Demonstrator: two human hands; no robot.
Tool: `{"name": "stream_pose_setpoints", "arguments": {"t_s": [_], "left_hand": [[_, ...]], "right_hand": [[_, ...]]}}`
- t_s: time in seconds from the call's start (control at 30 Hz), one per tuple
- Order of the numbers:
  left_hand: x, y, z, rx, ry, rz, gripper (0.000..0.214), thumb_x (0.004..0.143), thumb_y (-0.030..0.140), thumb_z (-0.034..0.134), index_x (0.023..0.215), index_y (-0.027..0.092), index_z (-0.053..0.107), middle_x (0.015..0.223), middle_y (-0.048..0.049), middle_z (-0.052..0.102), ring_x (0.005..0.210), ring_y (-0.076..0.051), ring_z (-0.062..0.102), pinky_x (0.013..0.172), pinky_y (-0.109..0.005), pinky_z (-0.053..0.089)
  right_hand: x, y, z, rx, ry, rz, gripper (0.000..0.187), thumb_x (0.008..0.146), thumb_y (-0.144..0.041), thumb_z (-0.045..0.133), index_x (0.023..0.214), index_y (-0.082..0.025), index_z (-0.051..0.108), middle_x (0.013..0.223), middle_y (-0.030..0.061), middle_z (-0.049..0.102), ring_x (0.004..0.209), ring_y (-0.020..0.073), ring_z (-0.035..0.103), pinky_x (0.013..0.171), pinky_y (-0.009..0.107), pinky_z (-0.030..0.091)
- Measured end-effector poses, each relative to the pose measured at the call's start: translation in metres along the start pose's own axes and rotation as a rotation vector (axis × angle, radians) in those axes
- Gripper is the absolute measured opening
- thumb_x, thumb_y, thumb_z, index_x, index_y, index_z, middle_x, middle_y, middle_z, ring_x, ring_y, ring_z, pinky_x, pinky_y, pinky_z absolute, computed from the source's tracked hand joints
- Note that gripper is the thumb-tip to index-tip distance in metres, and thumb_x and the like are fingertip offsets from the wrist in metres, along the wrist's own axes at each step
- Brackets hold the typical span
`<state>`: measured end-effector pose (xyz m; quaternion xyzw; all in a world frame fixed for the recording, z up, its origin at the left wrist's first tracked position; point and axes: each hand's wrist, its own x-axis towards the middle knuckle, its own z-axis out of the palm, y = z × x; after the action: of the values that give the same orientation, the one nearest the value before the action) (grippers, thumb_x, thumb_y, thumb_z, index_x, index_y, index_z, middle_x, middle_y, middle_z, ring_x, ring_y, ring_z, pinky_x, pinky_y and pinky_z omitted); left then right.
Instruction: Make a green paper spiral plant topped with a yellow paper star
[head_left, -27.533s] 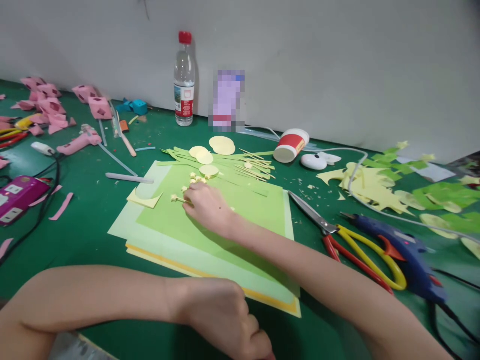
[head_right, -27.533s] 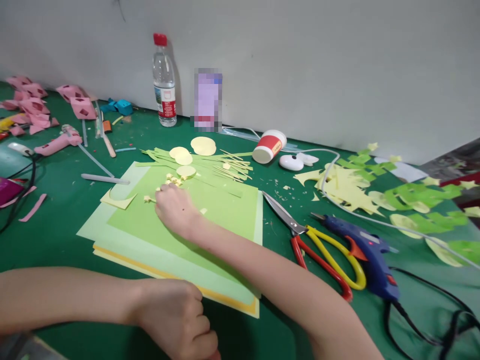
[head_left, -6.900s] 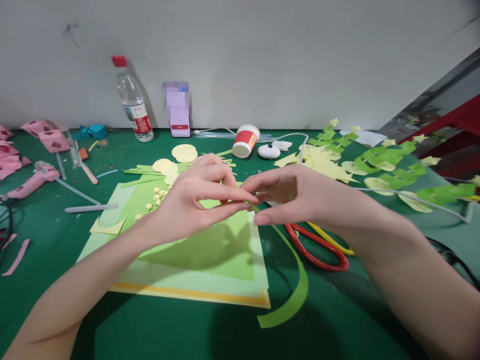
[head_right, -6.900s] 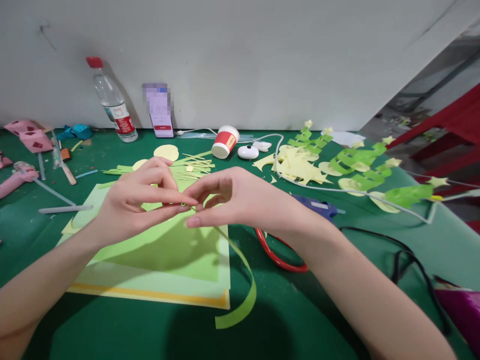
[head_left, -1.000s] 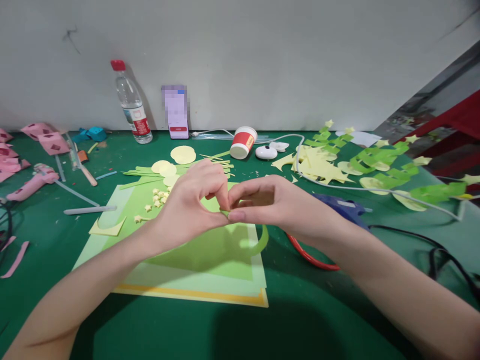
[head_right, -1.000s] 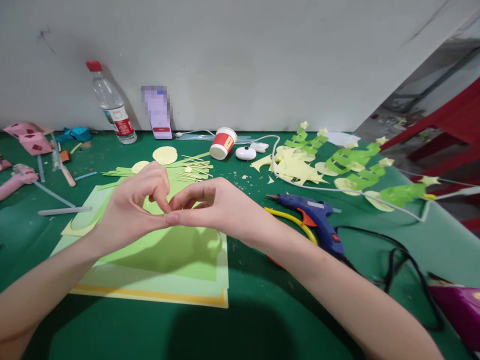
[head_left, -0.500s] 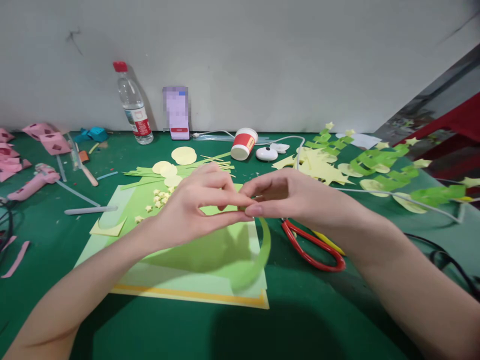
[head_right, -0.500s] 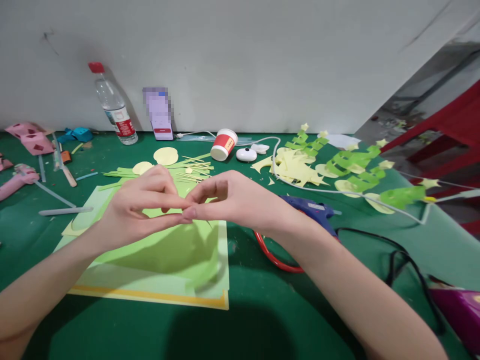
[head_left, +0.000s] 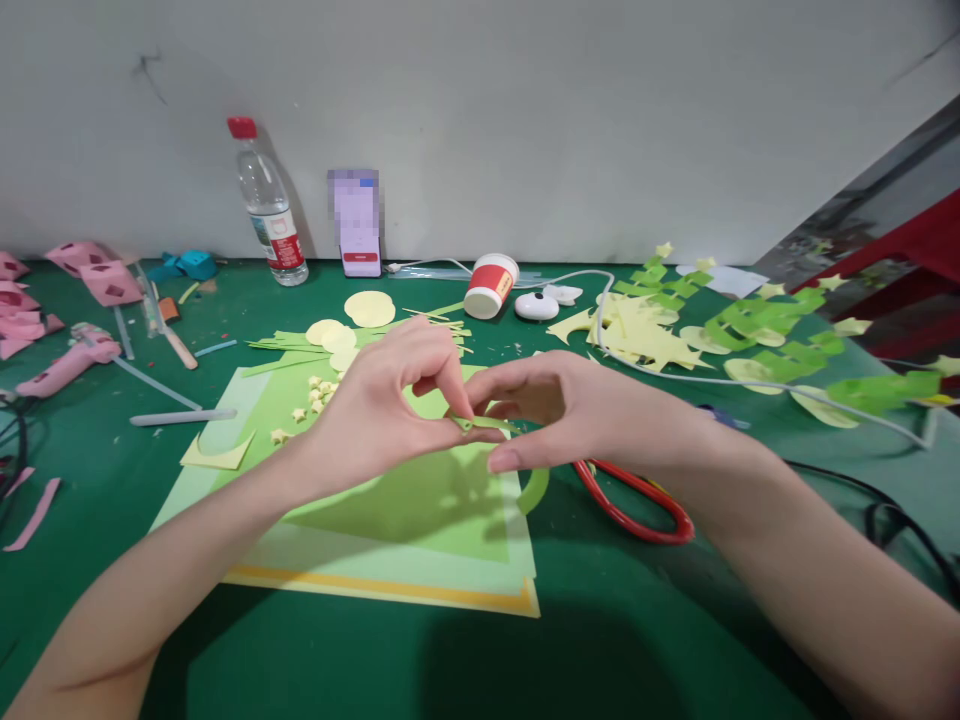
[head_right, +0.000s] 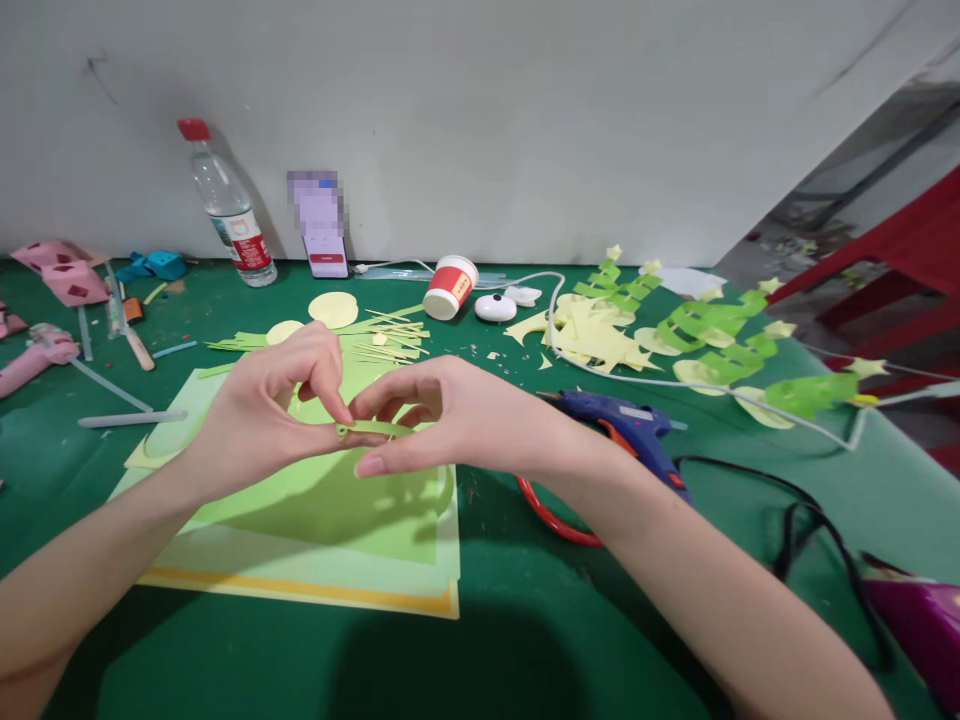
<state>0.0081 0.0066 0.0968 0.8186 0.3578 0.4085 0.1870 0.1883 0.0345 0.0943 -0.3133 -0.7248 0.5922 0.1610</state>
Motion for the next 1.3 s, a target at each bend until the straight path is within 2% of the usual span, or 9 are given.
{"name": "stream_pose_setpoints", "arguments": {"t_s": [0.1,0.23,0.43,0.63,0.77,0.83,0.93,1.07,1.3], "left_hand": [[0.0,0.0,0.001,0.002,-0.028,-0.006,0.032,0.065,0.011,0.071,0.053,0.017,0.042,0.057,0.0058,0.041,0.06,-0.01,0.04,0.058,-0.024,0.036],[-0.001,0.001,0.003,0.026,-0.032,0.009,0.032,0.065,0.001,0.065,0.052,0.017,0.04,0.057,0.0062,0.04,0.059,-0.009,0.039,0.061,-0.026,0.036],[0.0,0.002,0.003,0.102,-0.023,0.038,0.028,0.071,0.014,0.067,0.055,0.018,0.044,0.057,0.0046,0.044,0.06,-0.011,0.041,0.062,-0.026,0.036],[0.001,-0.001,-0.004,0.057,-0.151,0.195,0.002,0.074,0.02,0.068,0.074,0.02,0.066,0.06,0.0037,0.049,0.063,-0.011,0.043,0.062,-0.026,0.037],[0.002,-0.004,-0.006,0.004,-0.22,0.24,0.01,0.081,0.018,0.06,0.077,0.018,0.069,0.058,0.0025,0.049,0.06,-0.01,0.042,0.059,-0.026,0.038],[0.002,-0.005,-0.006,-0.012,-0.204,0.246,0.01,0.081,0.016,0.06,0.077,0.017,0.07,0.057,0.0023,0.049,0.06,-0.01,0.043,0.058,-0.027,0.038],[0.002,-0.005,-0.004,-0.018,-0.113,0.223,0.005,0.076,0.016,0.065,0.075,0.02,0.069,0.054,0.0034,0.048,0.058,-0.01,0.041,0.055,-0.026,0.036],[0.001,-0.003,-0.003,-0.025,-0.007,0.158,0.008,0.068,0.021,0.074,0.066,0.02,0.067,0.052,0.0046,0.046,0.057,-0.01,0.039,0.054,-0.026,0.034],[-0.001,-0.001,-0.001,-0.014,-0.011,0.098,0.026,0.068,0.022,0.074,0.055,0.016,0.052,0.055,0.006,0.045,0.059,-0.009,0.04,0.059,-0.025,0.035]], "right_hand": [[0.0,0.001,0.006,0.069,0.027,-0.003,0.021,0.067,-0.029,0.071,0.086,-0.022,0.067,0.095,0.0003,0.066,0.089,0.0158,0.06,0.077,0.027,0.046],[0.002,0.001,0.016,0.144,0.097,-0.01,0.016,0.065,-0.028,0.072,0.077,-0.019,0.066,0.083,-0.0003,0.066,0.074,0.0116,0.058,0.068,0.024,0.045],[0.001,-0.003,0.019,0.06,0.207,-0.059,0.017,0.067,-0.033,0.07,0.072,-0.018,0.066,0.078,0.001,0.065,0.074,0.0129,0.056,0.071,0.026,0.045],[-0.005,-0.002,0.006,0.03,0.136,0.032,0.013,0.066,-0.036,0.071,0.07,-0.023,0.069,0.069,-0.0004,0.064,0.067,0.013,0.055,0.063,0.026,0.044],[-0.006,-0.002,0.001,0.011,0.088,0.046,0.009,0.067,-0.034,0.071,0.069,-0.025,0.07,0.068,-0.0018,0.064,0.064,0.0117,0.054,0.059,0.025,0.042],[-0.006,-0.002,0.001,0.016,0.091,0.042,0.01,0.068,-0.034,0.069,0.071,-0.025,0.07,0.07,-0.0013,0.065,0.066,0.0119,0.056,0.061,0.025,0.043],[-0.008,-0.003,-0.001,0.031,0.055,-0.005,0.012,0.069,-0.032,0.068,0.078,-0.025,0.071,0.079,-0.0008,0.067,0.075,0.0136,0.059,0.068,0.026,0.046],[-0.011,-0.005,-0.006,0.031,-0.032,-0.071,0.026,0.064,-0.026,0.072,0.09,-0.027,0.07,0.09,-0.0024,0.067,0.089,0.0148,0.059,0.08,0.026,0.046],[-0.006,-0.004,0.001,0.13,0.02,0.003,0.012,0.069,-0.032,0.069,0.078,-0.023,0.07,0.078,-0.002,0.066,0.074,0.0101,0.058,0.067,0.022,0.045]]}}
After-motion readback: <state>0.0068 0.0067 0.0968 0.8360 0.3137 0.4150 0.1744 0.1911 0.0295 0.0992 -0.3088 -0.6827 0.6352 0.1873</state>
